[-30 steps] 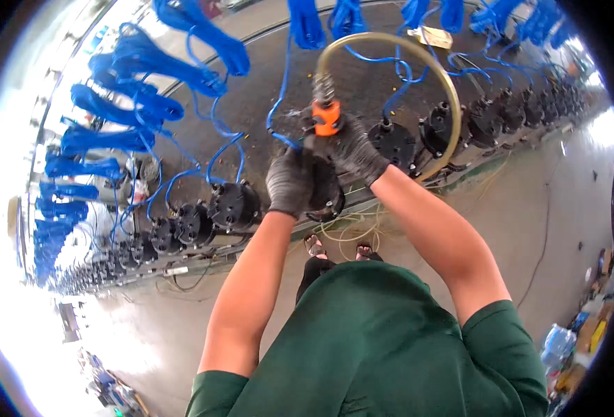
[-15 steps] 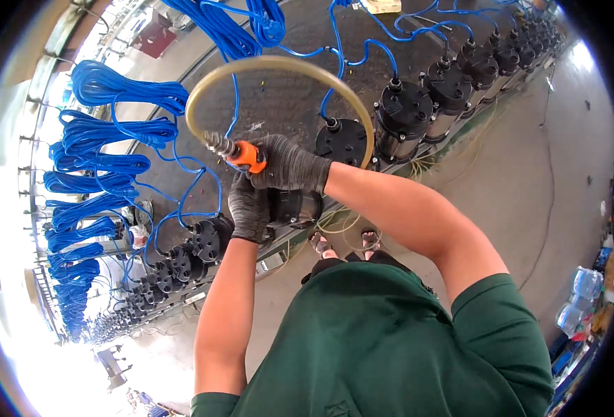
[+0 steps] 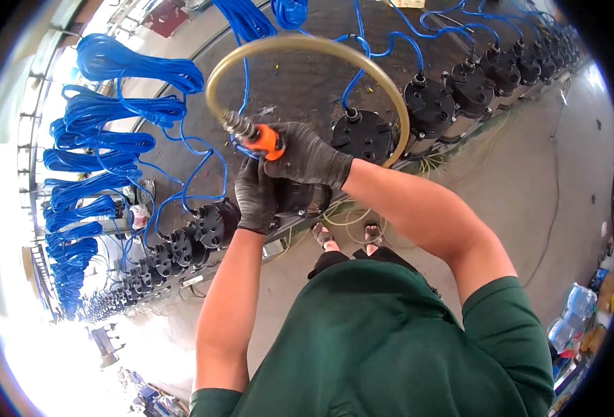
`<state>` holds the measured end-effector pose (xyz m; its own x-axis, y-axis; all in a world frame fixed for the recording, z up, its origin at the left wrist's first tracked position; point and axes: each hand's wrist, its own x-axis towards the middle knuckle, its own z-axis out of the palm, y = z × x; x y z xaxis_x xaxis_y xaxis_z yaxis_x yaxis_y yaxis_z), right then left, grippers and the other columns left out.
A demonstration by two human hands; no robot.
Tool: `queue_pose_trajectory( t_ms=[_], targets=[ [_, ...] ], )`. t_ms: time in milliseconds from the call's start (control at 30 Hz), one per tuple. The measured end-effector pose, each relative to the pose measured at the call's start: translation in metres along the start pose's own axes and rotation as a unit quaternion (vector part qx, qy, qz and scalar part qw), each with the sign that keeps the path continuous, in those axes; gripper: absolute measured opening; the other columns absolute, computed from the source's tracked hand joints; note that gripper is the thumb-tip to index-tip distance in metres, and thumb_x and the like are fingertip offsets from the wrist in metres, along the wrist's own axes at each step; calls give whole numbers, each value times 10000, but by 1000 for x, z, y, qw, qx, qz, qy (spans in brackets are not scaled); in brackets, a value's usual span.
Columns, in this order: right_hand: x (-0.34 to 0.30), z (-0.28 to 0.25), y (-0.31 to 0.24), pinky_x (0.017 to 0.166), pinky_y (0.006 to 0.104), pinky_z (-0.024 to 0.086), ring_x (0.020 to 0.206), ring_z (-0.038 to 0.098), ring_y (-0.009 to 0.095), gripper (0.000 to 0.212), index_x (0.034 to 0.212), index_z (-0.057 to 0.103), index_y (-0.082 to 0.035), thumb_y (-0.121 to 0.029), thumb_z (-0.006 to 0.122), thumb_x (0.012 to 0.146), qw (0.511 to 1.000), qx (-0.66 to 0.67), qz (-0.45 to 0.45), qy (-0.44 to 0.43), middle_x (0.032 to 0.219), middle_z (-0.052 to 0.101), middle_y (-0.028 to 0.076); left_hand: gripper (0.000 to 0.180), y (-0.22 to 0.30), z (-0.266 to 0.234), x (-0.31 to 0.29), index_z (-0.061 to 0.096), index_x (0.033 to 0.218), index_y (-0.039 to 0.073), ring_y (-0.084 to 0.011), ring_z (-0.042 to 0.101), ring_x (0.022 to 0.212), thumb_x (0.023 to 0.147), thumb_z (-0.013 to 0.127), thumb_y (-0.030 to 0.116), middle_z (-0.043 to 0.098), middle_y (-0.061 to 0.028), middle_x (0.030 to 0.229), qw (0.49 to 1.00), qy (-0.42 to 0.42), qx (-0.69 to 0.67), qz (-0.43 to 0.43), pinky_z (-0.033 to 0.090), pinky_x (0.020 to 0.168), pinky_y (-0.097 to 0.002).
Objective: The person secures components on water pumps along a production line by tightening screws on each unit using a pneumatic screwdriver.
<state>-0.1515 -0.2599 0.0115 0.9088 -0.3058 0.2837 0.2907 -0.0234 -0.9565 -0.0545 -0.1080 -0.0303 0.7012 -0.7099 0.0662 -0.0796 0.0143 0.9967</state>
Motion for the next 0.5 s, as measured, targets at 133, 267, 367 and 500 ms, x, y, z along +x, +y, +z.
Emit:
queue_pose_trajectory(
  t_ms=[133,267,367,500],
  targets=[
    [0,-4,-32,854,324,537,928,658,130,374,1111,654,-55,-84,750,751,994,-79,75,15,995,709,70,352,9,-8,-1,589,1205,-5,-357,612,992,1045,511,299,647,-186,1053,977,17,205,65,475,887,-421],
    [-6,14,-14,903,316,541,983,677,176,424,1215,652,-55,-101,803,821,995,-64,-19,71,1091,719,77,403,26,5,-8,516,1318,-4,-276,560,1115,1050,512,296,593,-133,1200,948,131,231,174,441,998,-414],
    [-11,27,-4,944,315,541,1002,678,195,455,1237,643,-40,-35,803,811,985,146,-1,88,1153,708,84,486,67,19,-9,443,1399,8,-210,520,1136,1011,580,267,539,-79,1271,925,206,179,264,415,1062,-410],
    [-3,22,20,1025,318,495,1104,603,160,385,1291,602,-41,-68,697,919,912,409,-25,10,1245,657,62,878,130,80,-3,359,1461,-10,-232,523,1155,730,838,76,521,-129,1243,977,70,95,178,466,999,-376]
  ],
)
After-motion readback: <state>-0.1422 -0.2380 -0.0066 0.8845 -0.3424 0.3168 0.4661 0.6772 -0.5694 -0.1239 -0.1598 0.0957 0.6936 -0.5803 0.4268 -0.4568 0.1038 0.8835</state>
